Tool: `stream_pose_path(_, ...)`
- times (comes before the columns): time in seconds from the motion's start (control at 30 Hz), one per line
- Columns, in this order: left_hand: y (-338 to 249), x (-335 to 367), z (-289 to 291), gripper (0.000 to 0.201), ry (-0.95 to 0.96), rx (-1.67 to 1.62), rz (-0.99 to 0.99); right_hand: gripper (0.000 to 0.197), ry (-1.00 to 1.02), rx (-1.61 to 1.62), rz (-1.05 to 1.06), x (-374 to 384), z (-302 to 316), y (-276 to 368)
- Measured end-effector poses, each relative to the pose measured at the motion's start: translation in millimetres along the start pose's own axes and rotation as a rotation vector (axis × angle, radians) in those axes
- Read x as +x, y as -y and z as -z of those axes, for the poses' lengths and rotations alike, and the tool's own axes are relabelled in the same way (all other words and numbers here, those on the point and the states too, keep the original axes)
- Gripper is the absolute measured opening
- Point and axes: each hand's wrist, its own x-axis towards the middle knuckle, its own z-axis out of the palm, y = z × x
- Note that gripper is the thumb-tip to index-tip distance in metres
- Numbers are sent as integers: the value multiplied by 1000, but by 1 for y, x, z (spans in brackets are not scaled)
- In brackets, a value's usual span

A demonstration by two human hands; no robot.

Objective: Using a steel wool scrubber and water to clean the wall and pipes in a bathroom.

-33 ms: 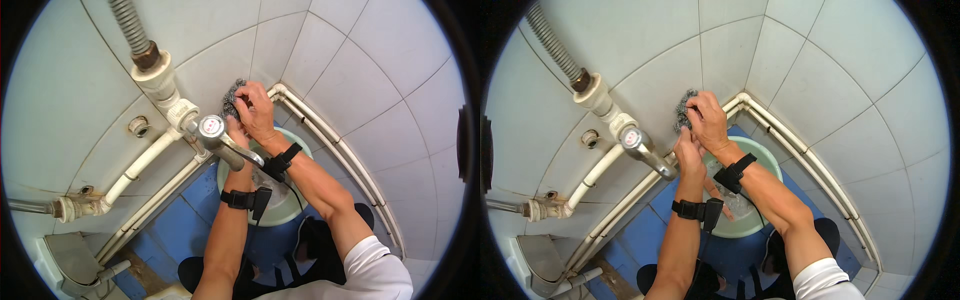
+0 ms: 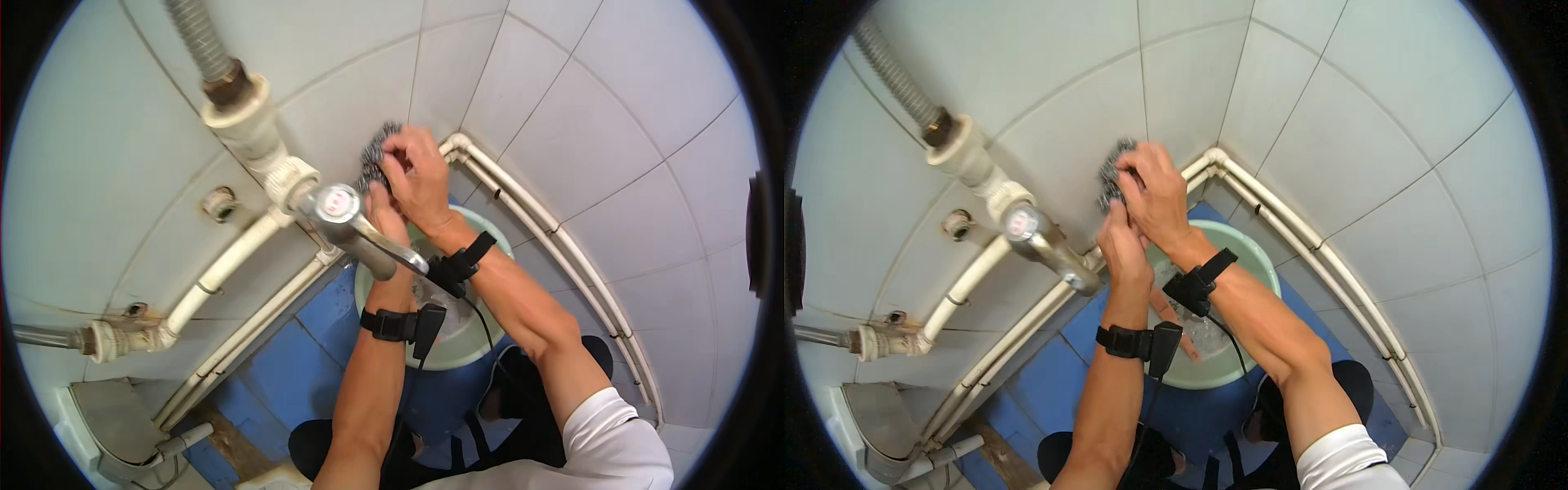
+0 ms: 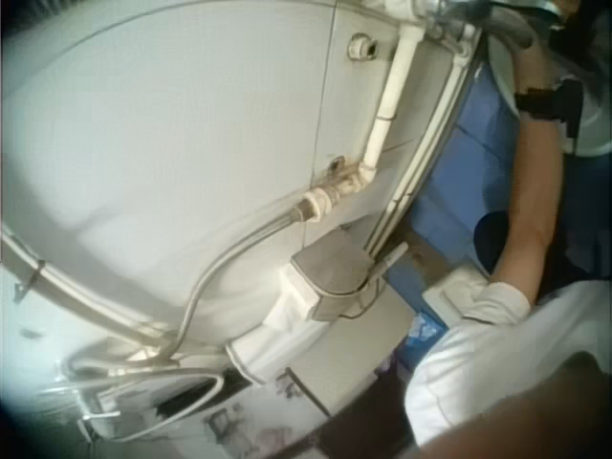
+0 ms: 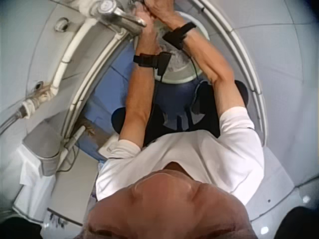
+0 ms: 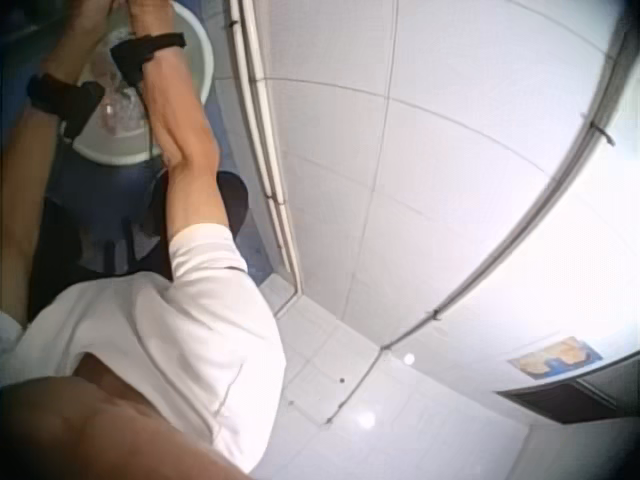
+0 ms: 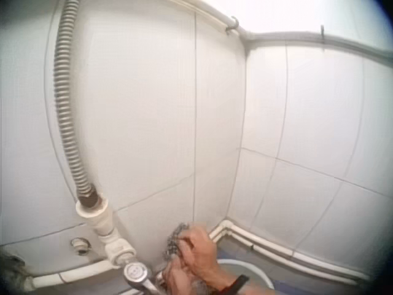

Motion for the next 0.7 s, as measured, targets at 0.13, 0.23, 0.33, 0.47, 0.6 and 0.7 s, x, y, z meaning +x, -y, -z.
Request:
stream_pose_path(0.13,-14,-8,-17,49,204,61,-426,37,-24,74,294,37,6,25)
stream_pose_path(0.23,-18,1,-19,51,255,-64,-401,40,-71,83,424,46,-1,17)
stream_pose_path(0.33,1,16,-2,49,255,-138,-366,42,-100,80,452,17,-19,3)
stream_pose_path(0.47,45,12,32,47,-10,-140,-59,38,12,29,361,-54,-19,-45)
stream_pose_path(0.6,37,7,30,52,-88,-64,-204,39,29,129,333,-54,-33,-29)
stream_pose_path(0.7,4,6,21,52,76,-73,-391,39,-143,203,504,-2,-37,4)
